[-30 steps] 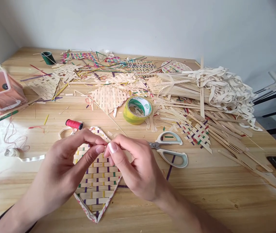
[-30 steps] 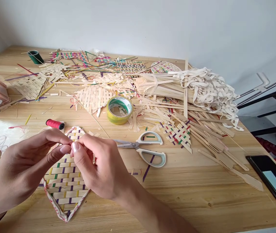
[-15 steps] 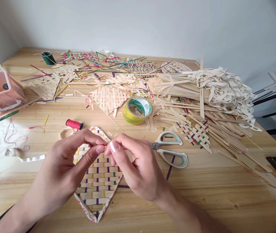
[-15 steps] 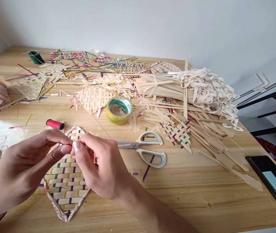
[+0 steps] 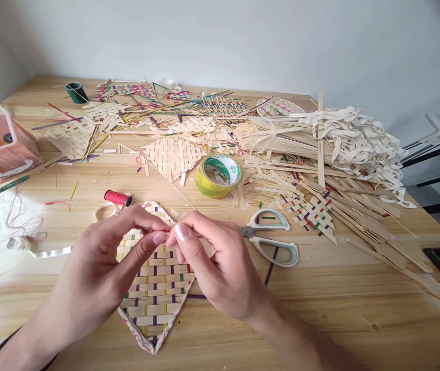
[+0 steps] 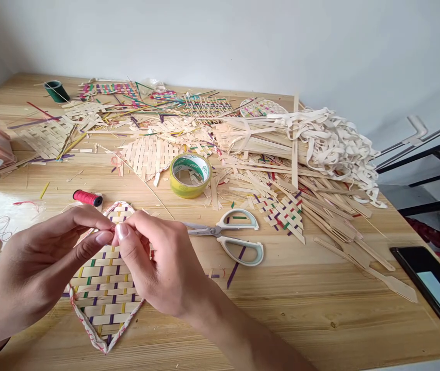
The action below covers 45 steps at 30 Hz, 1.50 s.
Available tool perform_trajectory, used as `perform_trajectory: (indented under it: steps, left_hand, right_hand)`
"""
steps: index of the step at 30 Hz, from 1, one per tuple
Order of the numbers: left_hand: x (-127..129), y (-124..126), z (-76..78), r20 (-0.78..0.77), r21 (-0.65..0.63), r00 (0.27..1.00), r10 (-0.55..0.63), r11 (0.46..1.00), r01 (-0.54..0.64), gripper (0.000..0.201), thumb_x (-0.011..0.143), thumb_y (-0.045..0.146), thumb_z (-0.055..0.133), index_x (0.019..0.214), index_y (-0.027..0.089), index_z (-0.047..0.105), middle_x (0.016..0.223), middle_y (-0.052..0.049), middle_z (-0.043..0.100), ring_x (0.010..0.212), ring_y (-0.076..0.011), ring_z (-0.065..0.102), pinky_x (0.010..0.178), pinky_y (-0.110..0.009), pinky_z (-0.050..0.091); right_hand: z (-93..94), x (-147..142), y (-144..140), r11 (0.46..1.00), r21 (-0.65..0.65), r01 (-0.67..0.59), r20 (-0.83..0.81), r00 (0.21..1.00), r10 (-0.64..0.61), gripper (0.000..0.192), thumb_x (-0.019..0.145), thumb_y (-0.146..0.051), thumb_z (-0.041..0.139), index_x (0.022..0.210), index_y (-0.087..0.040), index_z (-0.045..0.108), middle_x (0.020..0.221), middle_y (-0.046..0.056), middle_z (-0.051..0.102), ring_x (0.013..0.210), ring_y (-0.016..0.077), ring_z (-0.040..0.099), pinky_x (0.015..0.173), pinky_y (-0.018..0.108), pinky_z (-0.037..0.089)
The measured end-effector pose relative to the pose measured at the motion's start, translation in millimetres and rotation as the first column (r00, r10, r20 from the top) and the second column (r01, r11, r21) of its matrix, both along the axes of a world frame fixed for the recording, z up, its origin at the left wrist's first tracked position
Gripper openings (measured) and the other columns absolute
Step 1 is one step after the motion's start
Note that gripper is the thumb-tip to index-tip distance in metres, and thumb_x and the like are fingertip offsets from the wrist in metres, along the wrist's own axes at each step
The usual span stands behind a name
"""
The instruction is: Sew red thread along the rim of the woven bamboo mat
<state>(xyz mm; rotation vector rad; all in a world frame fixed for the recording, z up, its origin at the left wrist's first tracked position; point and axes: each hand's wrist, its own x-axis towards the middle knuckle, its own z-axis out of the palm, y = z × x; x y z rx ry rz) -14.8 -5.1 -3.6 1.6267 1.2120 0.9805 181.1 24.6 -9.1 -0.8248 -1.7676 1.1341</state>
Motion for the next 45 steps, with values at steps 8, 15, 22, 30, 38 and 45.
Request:
perform_trajectory:
  steps: [8,15,22,30,38,45]
  left_hand:
    - [-1.3,-0.5,-0.4,-0.003,0.004,1.0,-0.004,1.0,0.005,0.01,0.108,0.034,0.062,0.107,0.028,0.07,0.097,0.004,0.075,0.086,-0.0116,0.069,0.079,-0.019,0.055]
    - [-1.7,1.0,-2.2,-0.03,0.039,1.0,0.005,0.999,-0.004,0.008,0.107,0.03,0.064,0.107,0.027,0.071,0.099,0.002,0.075,0.091,-0.0132,0.071,0.082,-0.019,0.056]
    - [-2.2,0.6,-2.2,-0.037,0.038,0.999,0.009,0.999,-0.008,0.008,0.107,0.031,0.064,0.108,0.03,0.071,0.099,0.003,0.074,0.092,-0.0119,0.071,0.082,-0.017,0.056]
    - [-2.0,0.7,-1.3,-0.061,0.049,0.998,0.011,0.999,-0.008,0.008,0.107,0.03,0.064,0.106,0.028,0.071,0.097,0.003,0.075,0.088,-0.0119,0.07,0.08,-0.017,0.056]
    - [-2.2,0.8,-0.9,-0.057,0.039,0.998,0.016,0.999,-0.014,0.008,0.107,0.031,0.064,0.107,0.029,0.071,0.098,0.003,0.074,0.09,-0.0123,0.07,0.08,-0.018,0.056]
    - [-2.2,-0.4,-0.6,-0.06,0.029,0.998,0.025,0.999,-0.023,0.01,0.106,0.032,0.064,0.106,0.026,0.072,0.098,0.0,0.075,0.089,-0.0149,0.07,0.08,-0.021,0.056]
  right_hand:
    - [-0.4,-1.1,1.2,1.0,0.008,0.002,0.021,1.0,-0.002,0.032,0.108,-0.027,0.05,0.083,-0.015,0.064,0.065,-0.003,0.056,0.057,0.0093,0.054,0.056,0.025,0.04]
    - [1.7,0.1,0.7,1.0,0.003,0.013,0.037,0.999,-0.014,0.034,0.109,-0.027,0.049,0.08,-0.015,0.063,0.063,-0.004,0.051,0.054,0.0082,0.047,0.054,0.025,0.036]
    - [0.2,-0.2,1.2,1.0,0.015,0.017,0.032,0.999,-0.017,0.034,0.109,-0.026,0.049,0.08,-0.014,0.064,0.062,-0.004,0.05,0.054,0.0084,0.048,0.055,0.025,0.037]
    - [-0.5,-0.7,0.6,0.999,0.023,0.023,0.021,0.999,-0.024,0.032,0.109,-0.027,0.049,0.082,-0.015,0.063,0.064,-0.004,0.051,0.056,0.0085,0.048,0.056,0.025,0.037]
    - [-0.1,-0.4,0.5,0.999,0.022,0.023,0.024,0.999,-0.024,0.032,0.109,-0.026,0.05,0.082,-0.015,0.064,0.063,-0.004,0.051,0.055,0.0081,0.047,0.055,0.025,0.037]
    - [-1.1,-0.5,0.8,0.999,0.022,0.027,0.02,0.999,-0.027,0.032,0.109,-0.027,0.049,0.082,-0.016,0.063,0.065,-0.004,0.052,0.056,0.0085,0.049,0.056,0.025,0.038]
